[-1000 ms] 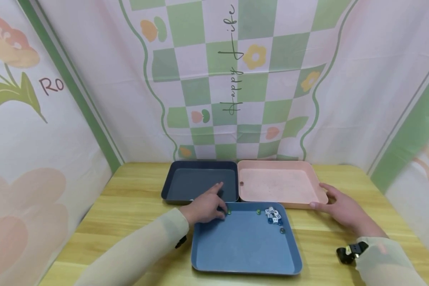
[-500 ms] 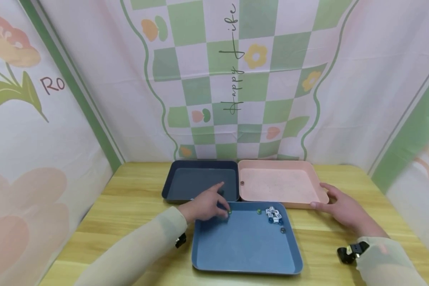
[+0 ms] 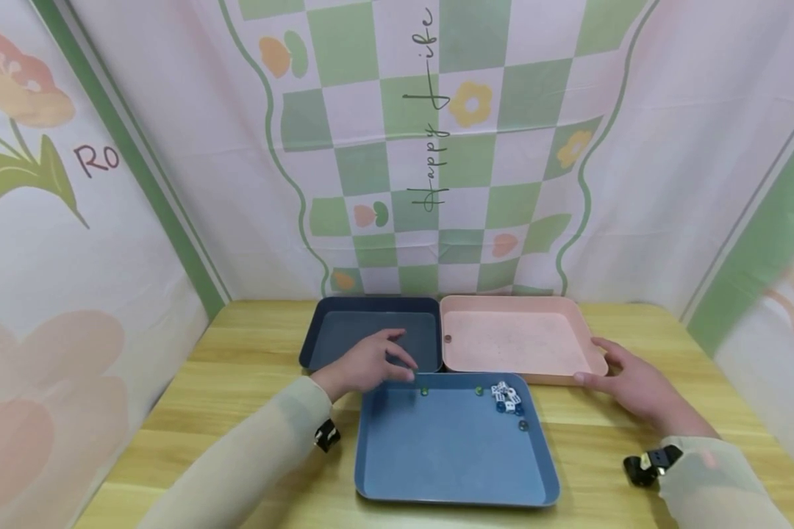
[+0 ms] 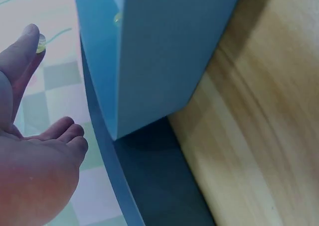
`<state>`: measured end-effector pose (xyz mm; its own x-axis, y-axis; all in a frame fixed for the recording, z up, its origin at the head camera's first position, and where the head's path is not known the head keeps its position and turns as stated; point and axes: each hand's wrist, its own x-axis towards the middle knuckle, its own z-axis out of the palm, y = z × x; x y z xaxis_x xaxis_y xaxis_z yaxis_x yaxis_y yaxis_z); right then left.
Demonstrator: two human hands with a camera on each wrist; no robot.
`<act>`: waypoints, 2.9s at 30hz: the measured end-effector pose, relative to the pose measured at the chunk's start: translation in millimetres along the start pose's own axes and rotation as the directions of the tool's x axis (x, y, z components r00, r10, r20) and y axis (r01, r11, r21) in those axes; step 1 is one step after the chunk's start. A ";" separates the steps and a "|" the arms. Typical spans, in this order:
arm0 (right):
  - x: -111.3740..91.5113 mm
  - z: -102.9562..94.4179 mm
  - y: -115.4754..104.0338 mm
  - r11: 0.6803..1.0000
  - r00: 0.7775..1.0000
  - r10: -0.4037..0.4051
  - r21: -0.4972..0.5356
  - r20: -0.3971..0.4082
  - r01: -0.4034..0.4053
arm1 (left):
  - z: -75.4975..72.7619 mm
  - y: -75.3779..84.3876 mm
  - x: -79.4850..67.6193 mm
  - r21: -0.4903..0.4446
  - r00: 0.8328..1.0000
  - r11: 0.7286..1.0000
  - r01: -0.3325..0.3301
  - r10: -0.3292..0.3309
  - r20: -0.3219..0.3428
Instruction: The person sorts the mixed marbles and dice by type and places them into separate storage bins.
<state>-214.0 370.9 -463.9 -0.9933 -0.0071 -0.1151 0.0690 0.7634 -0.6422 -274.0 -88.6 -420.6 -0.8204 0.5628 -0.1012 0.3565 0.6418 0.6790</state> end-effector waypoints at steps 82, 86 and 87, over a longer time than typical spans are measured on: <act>-3.0 -0.2 -7.7 0.999 0.999 -0.023 -0.023 -0.027 0.022 | -52.7 -64.2 35.0 -0.460 0.867 0.859 0.226 -0.393 -0.307; -3.4 0.3 -6.4 1.000 0.999 -0.022 -0.018 -0.027 0.022 | -53.2 -64.8 34.4 -0.454 0.875 0.861 0.229 -0.387 -0.292; -3.4 0.3 -5.9 1.000 0.999 -0.020 -0.016 -0.027 0.019 | -53.3 -65.2 34.3 -0.451 0.877 0.864 0.226 -0.382 -0.292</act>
<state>-211.0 366.2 -459.9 -0.9966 -0.0051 -0.0821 0.0481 0.7734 -0.6321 -349.2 -138.9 -429.6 -0.9861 0.0959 -0.1358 -0.0793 0.4469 0.8911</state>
